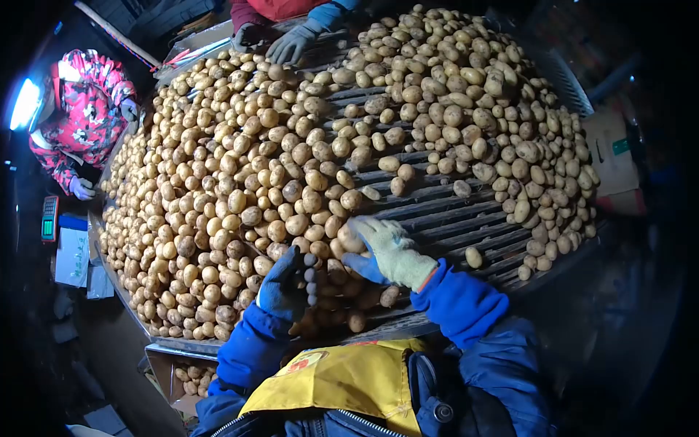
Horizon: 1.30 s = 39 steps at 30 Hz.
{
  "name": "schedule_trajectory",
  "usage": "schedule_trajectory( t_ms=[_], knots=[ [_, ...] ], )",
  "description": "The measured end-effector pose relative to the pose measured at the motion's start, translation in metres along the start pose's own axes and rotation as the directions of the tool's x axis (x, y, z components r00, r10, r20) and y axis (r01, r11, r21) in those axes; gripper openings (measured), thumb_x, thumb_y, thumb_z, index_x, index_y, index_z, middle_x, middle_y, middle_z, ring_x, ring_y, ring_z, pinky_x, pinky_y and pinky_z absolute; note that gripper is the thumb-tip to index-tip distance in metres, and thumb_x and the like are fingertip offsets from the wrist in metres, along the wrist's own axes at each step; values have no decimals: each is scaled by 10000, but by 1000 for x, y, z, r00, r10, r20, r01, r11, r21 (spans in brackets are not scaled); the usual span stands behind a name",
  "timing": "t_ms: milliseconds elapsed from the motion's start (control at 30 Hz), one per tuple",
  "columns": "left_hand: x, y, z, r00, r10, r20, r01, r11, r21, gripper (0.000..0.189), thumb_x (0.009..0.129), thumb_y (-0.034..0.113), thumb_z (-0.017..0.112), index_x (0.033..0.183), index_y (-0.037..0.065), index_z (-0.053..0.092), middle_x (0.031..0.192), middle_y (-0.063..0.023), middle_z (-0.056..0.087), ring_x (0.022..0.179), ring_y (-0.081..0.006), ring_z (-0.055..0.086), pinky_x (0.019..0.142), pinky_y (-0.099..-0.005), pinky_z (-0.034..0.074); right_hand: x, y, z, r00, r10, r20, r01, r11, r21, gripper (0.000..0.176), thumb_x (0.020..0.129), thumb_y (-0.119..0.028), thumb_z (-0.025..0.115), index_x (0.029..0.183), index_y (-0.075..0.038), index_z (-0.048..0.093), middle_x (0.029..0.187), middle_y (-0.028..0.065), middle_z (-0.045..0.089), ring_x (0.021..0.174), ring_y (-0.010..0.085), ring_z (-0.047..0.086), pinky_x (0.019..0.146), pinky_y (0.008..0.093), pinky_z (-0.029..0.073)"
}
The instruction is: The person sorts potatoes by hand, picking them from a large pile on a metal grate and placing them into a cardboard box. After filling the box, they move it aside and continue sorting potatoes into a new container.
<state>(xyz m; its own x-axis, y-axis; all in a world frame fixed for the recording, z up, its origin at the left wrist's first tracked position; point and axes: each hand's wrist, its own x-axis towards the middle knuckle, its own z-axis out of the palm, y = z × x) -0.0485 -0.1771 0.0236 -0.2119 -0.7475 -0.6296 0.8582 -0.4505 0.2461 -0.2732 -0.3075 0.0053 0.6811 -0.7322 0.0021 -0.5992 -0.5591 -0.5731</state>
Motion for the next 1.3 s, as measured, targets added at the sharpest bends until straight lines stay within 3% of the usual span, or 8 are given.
schedule_trajectory(
  t_ms=[100, 167, 300, 567, 633, 800, 1000, 1300],
  knots=[
    [-3, -2, -18, 999, -28, 20, 29, 999, -21, 433, 1040, 497, 576, 1059, 81, 692, 710, 7, 612, 558, -141, 559, 475, -290, 455, 5, 10, -14, 960, 278, 34, -269, 881, 389, 491, 857, -300, 807, 1255, -39, 688, 1231, 190, 705, 1121, 353, 682, 1003, 447, 537],
    [-6, -3, -23, 997, -48, 56, 51, 997, -52, 439, 1039, 506, 572, 1030, 86, 700, 656, 21, 586, 518, -130, 536, 447, -272, 422, 25, 37, -34, 925, 161, -344, -85, 971, 225, 407, 882, -191, 766, 1247, -29, 691, 1186, 193, 719, 1037, 352, 712, 934, 413, 569],
    [-15, -4, -10, 997, -58, -49, 58, 998, 9, 458, 1026, 534, 581, 939, 105, 714, 557, 43, 493, 442, -115, 452, 407, -248, 328, 66, 77, -74, 900, 304, -313, -326, 945, -17, 450, 898, -246, 723, 1273, -9, 648, 1177, 239, 703, 1073, 402, 684, 943, 467, 541],
    [-13, -4, -17, 995, -74, -70, 79, 994, 76, 474, 1055, 548, 507, 997, 129, 721, 579, 25, 494, 466, -152, 458, 427, -302, 367, 53, 56, -29, 965, 70, -251, -174, 891, -420, 369, 997, -201, 556, 1342, -94, 630, 1227, 183, 673, 1124, 406, 654, 998, 472, 532],
    [-11, -6, -17, 995, -90, -31, 90, 996, -6, 475, 1060, 546, 497, 1005, 131, 723, 587, 26, 500, 469, -153, 467, 419, -311, 369, 30, 65, 2, 969, 235, -82, -202, 934, 294, 328, 883, -194, 719, 1206, -138, 712, 1228, 169, 689, 1055, 368, 690, 990, 439, 545],
    [-17, -6, -4, 996, -85, -19, 84, 996, -20, 461, 1035, 517, 576, 1028, 75, 707, 596, 26, 537, 477, -144, 477, 435, -308, 396, 50, 79, -50, 889, 68, -453, -116, 990, -80, 298, 892, -47, 683, 1190, -47, 700, 1124, 177, 722, 1017, 336, 708, 896, 420, 567],
    [-17, -5, -1, 996, -86, -31, 85, 995, -53, 455, 1032, 514, 581, 1041, 76, 702, 603, 25, 546, 480, -146, 479, 442, -308, 400, 71, 126, -90, 954, 259, -154, -292, 668, -684, 331, 921, -238, 651, 1205, -70, 683, 992, 204, 727, 964, 399, 689, 807, 515, 530],
    [-23, -2, 18, 990, -142, 6, 141, 982, -127, 432, 1021, 514, 592, 1028, 92, 687, 623, 15, 569, 513, -145, 512, 461, -289, 421, 72, 125, -106, 913, 376, -156, -406, 813, -418, 332, 911, -162, 676, 1236, -102, 706, 1039, 193, 748, 984, 387, 711, 863, 483, 553]
  ],
)
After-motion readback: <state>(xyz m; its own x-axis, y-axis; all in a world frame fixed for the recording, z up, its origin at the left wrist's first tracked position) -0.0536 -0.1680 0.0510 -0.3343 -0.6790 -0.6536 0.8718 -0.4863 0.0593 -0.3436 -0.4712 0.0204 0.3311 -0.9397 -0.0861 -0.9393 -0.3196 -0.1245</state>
